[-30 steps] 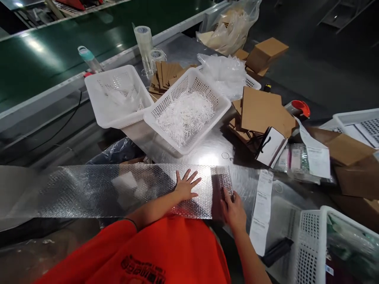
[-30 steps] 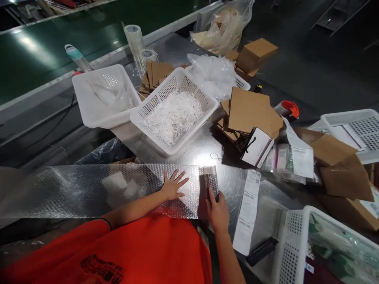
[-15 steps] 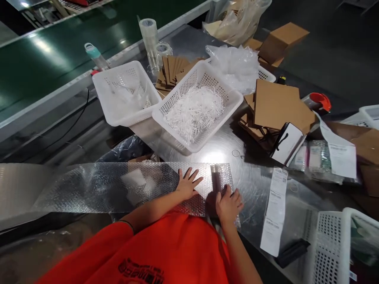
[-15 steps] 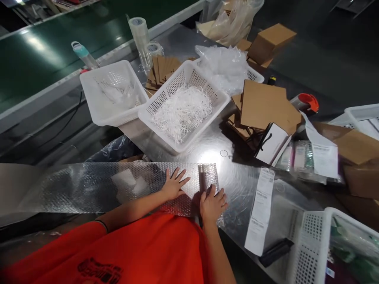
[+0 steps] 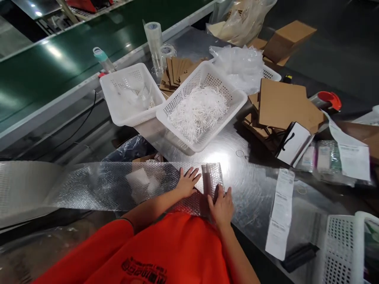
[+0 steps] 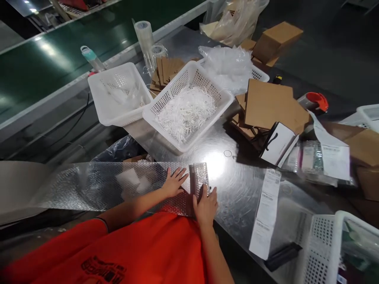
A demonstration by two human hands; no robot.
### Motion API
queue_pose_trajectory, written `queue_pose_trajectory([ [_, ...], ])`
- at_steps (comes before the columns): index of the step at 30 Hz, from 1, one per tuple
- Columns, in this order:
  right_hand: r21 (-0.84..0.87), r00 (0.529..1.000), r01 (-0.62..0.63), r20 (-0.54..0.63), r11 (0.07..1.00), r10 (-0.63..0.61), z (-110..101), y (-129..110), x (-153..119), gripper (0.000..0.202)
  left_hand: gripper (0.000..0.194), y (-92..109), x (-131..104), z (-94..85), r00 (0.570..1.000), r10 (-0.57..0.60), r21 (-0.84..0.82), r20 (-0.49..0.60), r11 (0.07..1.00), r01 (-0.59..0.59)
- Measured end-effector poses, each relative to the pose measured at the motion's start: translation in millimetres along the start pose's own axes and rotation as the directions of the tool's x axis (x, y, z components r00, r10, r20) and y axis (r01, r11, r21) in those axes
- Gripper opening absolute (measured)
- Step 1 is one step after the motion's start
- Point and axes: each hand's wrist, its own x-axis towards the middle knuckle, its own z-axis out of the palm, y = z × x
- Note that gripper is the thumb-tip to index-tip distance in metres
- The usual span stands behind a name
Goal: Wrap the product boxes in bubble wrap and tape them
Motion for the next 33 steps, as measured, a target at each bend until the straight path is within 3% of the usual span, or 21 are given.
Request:
queue_pose_trajectory([
  [5,0.131,0.998,-0.041,0.049,0.99,0.035,-3,6,4,0.056,0.078,11,2,-7.7,0.999,0.035,0.044,0.017,0.998,-0.036],
  [8,0.153,0.999,-0.035,0.022,0.988,0.032,-8,23,12,0.055,0.082,24,14,-17.6,0.994,0.089,0.024,0.067,0.996,-0.091],
  [12,0.043,0.993,-0.098,-0.062,0.994,0.101,-25,78,33,0.054,0.078,46,34,-23.6,0.993,0.089,-0.044,0.077,0.995,-0.085],
  [15,-0.08,0.978,-0.169,-0.141,0.982,0.156,-39,122,52,0.056,0.072,56,42,-16.7,0.996,0.023,-0.062,0.091,0.998,-0.018],
  [17,-0.146,0.97,-0.193,-0.18,0.97,0.166,-42,136,59,0.056,0.07,56,42,-8.9,0.996,-0.033,-0.063,0.082,0.997,0.038],
  [23,-0.318,0.942,-0.109,-0.335,0.942,-0.004,-23,115,40,0.049,0.07,36,33,7.4,1.0,-0.022,-0.063,0.013,0.998,0.023],
  [28,-0.332,0.949,0.004,-0.297,0.943,-0.108,-20,115,32,0.051,0.071,28,34,13.2,1.0,-0.008,-0.049,0.005,0.999,0.008],
  [30,-0.307,0.948,0.005,-0.301,0.952,-0.102,-22,120,34,0.05,0.071,28,34,14.1,1.0,-0.008,-0.043,0.006,0.999,0.008],
  [33,-0.256,0.952,-0.095,-0.307,0.962,0.012,-21,121,38,0.056,0.07,30,34,10.0,1.0,-0.006,-0.035,0.026,0.999,0.006],
])
